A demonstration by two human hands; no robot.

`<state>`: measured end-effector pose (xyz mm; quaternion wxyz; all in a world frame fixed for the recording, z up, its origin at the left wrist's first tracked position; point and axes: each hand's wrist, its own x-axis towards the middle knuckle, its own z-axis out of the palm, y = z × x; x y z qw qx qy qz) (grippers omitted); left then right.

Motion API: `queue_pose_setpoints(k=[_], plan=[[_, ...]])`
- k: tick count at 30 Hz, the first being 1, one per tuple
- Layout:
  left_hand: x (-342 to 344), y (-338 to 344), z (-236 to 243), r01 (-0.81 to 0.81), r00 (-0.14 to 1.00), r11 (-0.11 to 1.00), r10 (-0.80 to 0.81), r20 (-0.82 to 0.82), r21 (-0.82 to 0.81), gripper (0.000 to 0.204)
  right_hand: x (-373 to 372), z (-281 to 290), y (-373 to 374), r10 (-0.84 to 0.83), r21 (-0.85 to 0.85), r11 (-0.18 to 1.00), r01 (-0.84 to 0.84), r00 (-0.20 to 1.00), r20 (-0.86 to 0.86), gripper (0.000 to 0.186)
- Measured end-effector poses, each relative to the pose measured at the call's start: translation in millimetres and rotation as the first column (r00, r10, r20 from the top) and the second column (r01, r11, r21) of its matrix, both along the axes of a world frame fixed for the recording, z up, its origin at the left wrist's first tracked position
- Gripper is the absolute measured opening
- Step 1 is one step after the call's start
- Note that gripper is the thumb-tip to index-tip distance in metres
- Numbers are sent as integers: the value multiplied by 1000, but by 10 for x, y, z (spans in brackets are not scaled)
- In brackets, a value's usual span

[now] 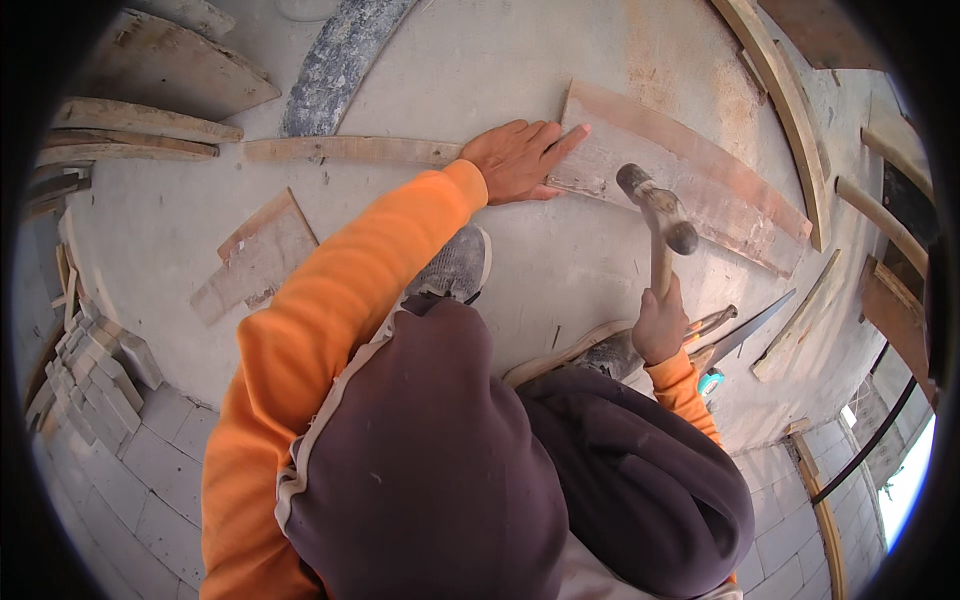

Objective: The person saws a piece of wood, then positions a wooden board against a corner and hammers a nail into it to secure the piece.

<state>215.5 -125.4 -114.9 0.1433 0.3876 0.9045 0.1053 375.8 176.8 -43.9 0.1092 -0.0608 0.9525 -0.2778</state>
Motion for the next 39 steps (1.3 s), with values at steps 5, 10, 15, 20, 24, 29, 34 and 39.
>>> queue_pose_setpoints(k=[5,10,15,20,24,29,34,39], plan=[[-41,54,-32,6,1000,1000,-6,-6,20,93,151,-335,286,136,-129,980,-150,984,-112,47],[-22,18,-32,-1,1000,1000,2,-10,24,92,-62,-93,13,20,-44,999,-14,991,131,51],[-42,34,-3,2,1000,1000,-2,10,12,93,-10,-101,83,146,-199,957,-210,944,-297,51],[-73,98,24,8,1000,1000,-8,17,-6,91,-15,-193,152,70,-8,998,-69,987,144,47],[13,-41,-20,-11,1000,1000,11,13,6,91,-59,-9,-57,-60,-62,996,69,989,134,48],[-79,73,-13,-1,1000,998,0,13,57,91,204,-425,431,194,-195,959,-204,979,-71,48],[-62,6,-2,-28,1000,999,28,12,26,90,-100,-135,16,9,-46,999,-6,998,68,46],[-76,44,-10,-19,999,999,18,29,37,90,-69,-104,49,196,-39,969,-245,852,-485,46]])
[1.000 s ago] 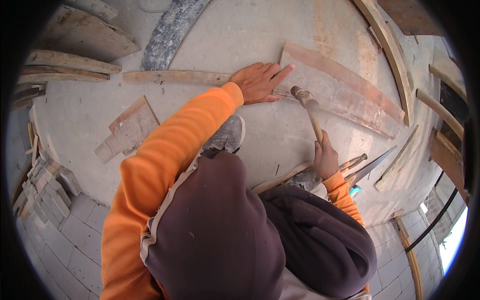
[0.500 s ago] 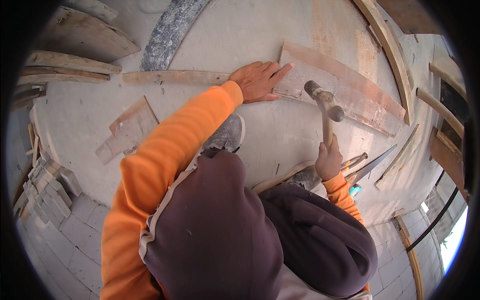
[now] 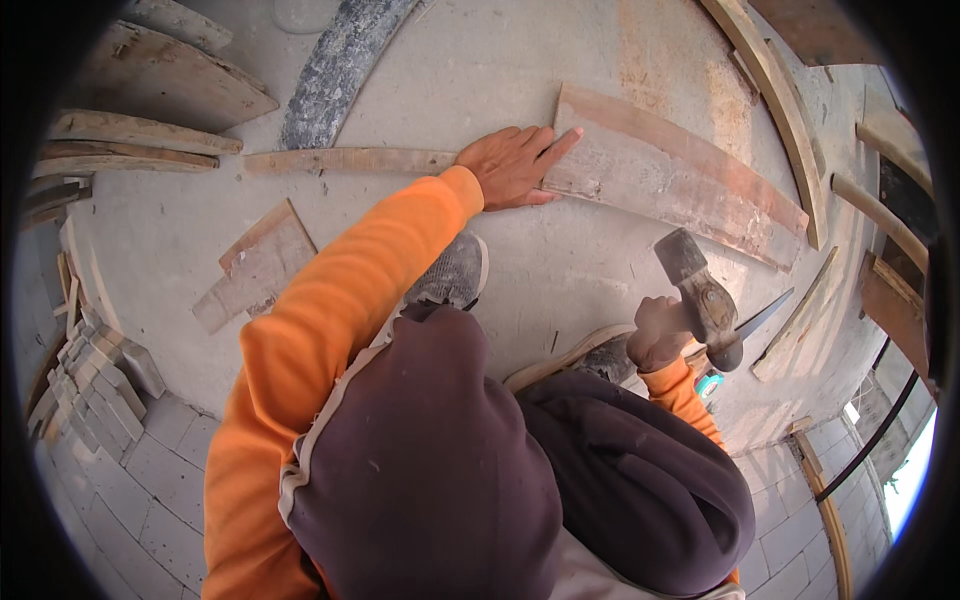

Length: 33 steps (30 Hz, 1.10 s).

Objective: The person saws a piece of wood, then positions a wooden board against a corner and hammers a nail into it to secure the piece.

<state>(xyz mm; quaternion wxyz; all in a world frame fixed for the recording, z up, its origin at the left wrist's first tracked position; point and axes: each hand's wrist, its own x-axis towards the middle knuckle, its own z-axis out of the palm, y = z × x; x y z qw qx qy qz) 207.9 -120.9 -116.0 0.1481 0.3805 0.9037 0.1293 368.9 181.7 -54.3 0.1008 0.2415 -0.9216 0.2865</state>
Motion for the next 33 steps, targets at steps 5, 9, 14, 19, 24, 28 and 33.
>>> queue_pose_setpoints(k=[5,9,14,19,24,28,33], plan=[[7,42,11,-15,999,1000,16,49,-21,90,80,-95,41,-215,143,976,163,803,556,47],[18,-52,0,-11,1000,1000,11,-13,-23,90,8,178,-122,-234,69,971,227,868,438,39],[-17,51,-20,-3,1000,1000,3,-9,-1,91,109,-21,17,-166,92,986,139,865,474,38],[10,-59,-85,-29,999,998,31,-37,62,95,20,131,-178,-179,92,984,153,829,529,50],[0,4,-74,-37,999,997,38,-7,65,96,78,114,13,71,65,994,-92,961,268,47],[28,-5,-91,-40,998,995,44,-40,96,96,41,-1,-179,-172,169,982,90,802,572,48],[23,-29,-54,-39,999,998,40,-18,55,97,54,187,-254,-48,-28,998,60,948,316,47]])
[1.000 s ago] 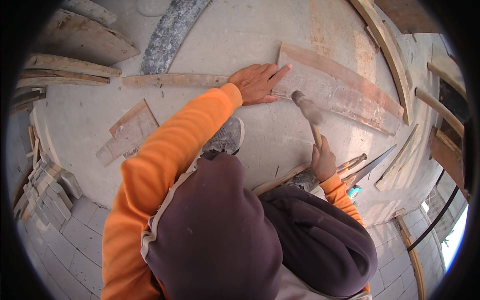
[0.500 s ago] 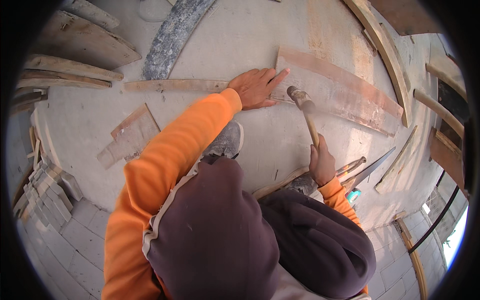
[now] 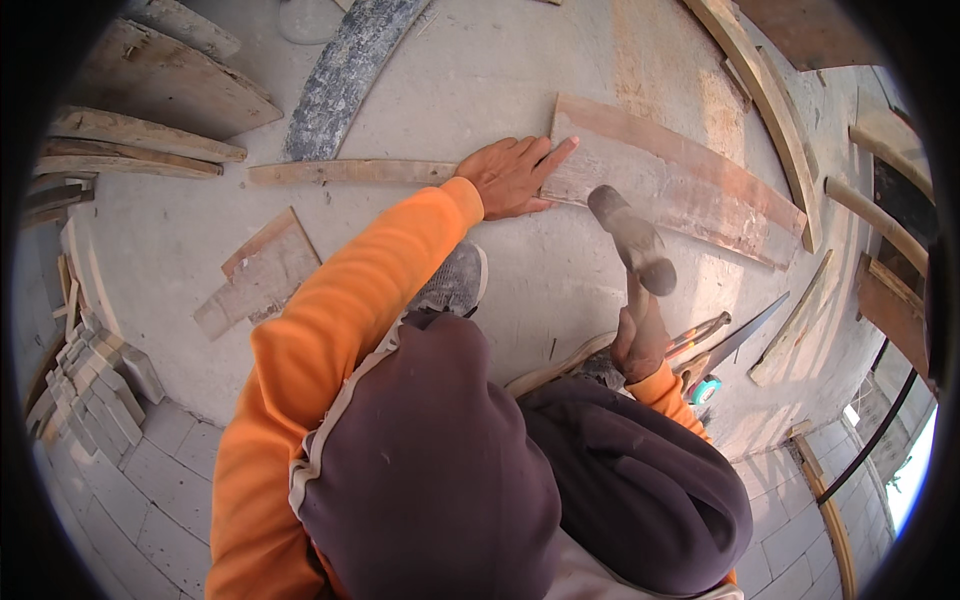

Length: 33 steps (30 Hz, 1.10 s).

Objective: The person saws a piece of wood, then positions a wooden board against a corner and hammers a nail into it to secure the piece.

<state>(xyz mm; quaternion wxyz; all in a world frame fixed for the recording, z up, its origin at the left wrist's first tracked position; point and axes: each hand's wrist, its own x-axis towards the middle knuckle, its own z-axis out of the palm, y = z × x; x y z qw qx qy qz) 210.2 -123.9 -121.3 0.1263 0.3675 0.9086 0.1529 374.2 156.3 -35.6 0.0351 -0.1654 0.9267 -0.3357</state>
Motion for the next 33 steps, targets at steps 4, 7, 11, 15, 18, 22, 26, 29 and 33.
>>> queue_pose_setpoints(k=[4,7,11,15,18,22,26,29,33], plan=[[12,33,19,-14,999,1000,14,48,0,98,5,-74,79,-26,129,992,3,983,184,47],[9,71,-48,-14,1000,997,15,-21,72,98,-36,-203,122,-150,224,971,89,950,273,49],[39,-4,-54,-15,999,999,17,-36,51,99,-29,206,-105,-286,142,957,252,893,347,46],[2,46,35,0,1000,1000,0,2,-3,96,40,32,20,-116,94,990,101,978,172,47],[19,26,109,-8,999,997,10,33,-79,93,-49,48,-66,-293,237,952,192,796,529,40],[6,-19,-16,-21,997,997,26,-67,75,97,57,27,-101,-213,122,975,188,945,249,44],[-15,-4,14,4,1000,999,-3,-22,43,97,118,-168,54,-123,157,984,83,957,263,50],[-12,-11,21,-1,1000,1000,1,-13,26,98,299,-3,93,-226,193,960,201,966,121,51],[-15,135,4,10,1000,999,-9,-11,38,101,894,-65,298,-727,219,669,710,686,-4,53]])
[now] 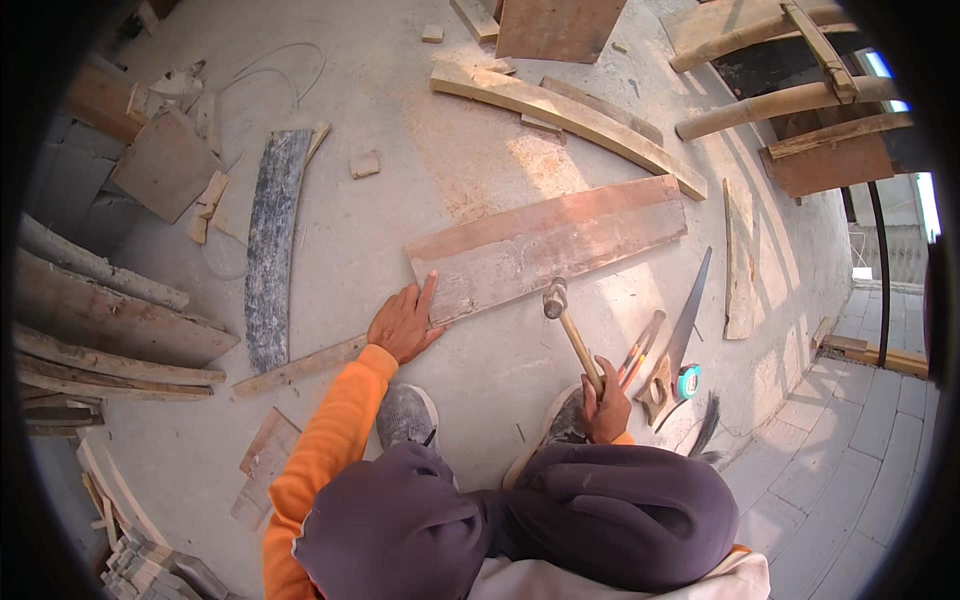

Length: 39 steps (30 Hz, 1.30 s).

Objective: The person saws a piece of wood, then positions a wooden board against a corner and hammers a nail into it to secure the piece.

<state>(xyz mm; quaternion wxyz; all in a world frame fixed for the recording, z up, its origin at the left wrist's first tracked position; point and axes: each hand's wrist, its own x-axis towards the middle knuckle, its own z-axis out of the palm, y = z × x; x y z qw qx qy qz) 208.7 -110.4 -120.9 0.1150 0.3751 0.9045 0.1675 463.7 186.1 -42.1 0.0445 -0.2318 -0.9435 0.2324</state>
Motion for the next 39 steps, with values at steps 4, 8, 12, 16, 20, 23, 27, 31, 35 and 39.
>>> queue_pose_setpoints(k=[4,8,12,16,20,23,27,31,35,39], plan=[[9,-48,27,-32,999,998,29,-44,-58,103,302,151,69,-552,-42,834,550,833,-37,48],[116,-37,81,-111,972,990,127,-199,88,96,731,128,510,-723,89,671,736,676,-141,54],[208,-306,81,-84,978,993,99,-185,86,68,919,75,1122,-846,154,497,854,516,-131,59],[123,-502,-123,46,983,998,-37,-177,43,50,1023,-190,1890,-911,122,389,913,401,-96,65],[89,-540,142,78,978,994,-90,-190,-70,44,933,-185,2345,-930,179,338,924,356,-85,71],[142,-540,393,24,992,995,-35,-120,-96,43,1053,-194,2594,-946,182,310,933,322,-44,74],[122,-533,621,29,993,994,-40,-109,-108,43,1136,-169,2680,-935,375,293,880,346,-80,63],[-89,-467,800,3,983,997,-17,-185,-77,43,693,-150,2198,-655,670,423,611,717,-240,38],[-407,-84,891,-34,982,996,17,-190,-86,42,456,-194,1453,-478,107,878,467,840,256,41],[-860,144,809,-18,989,992,-1,-149,-123,43,624,-405,1115,-508,229,861,455,798,323,45]])
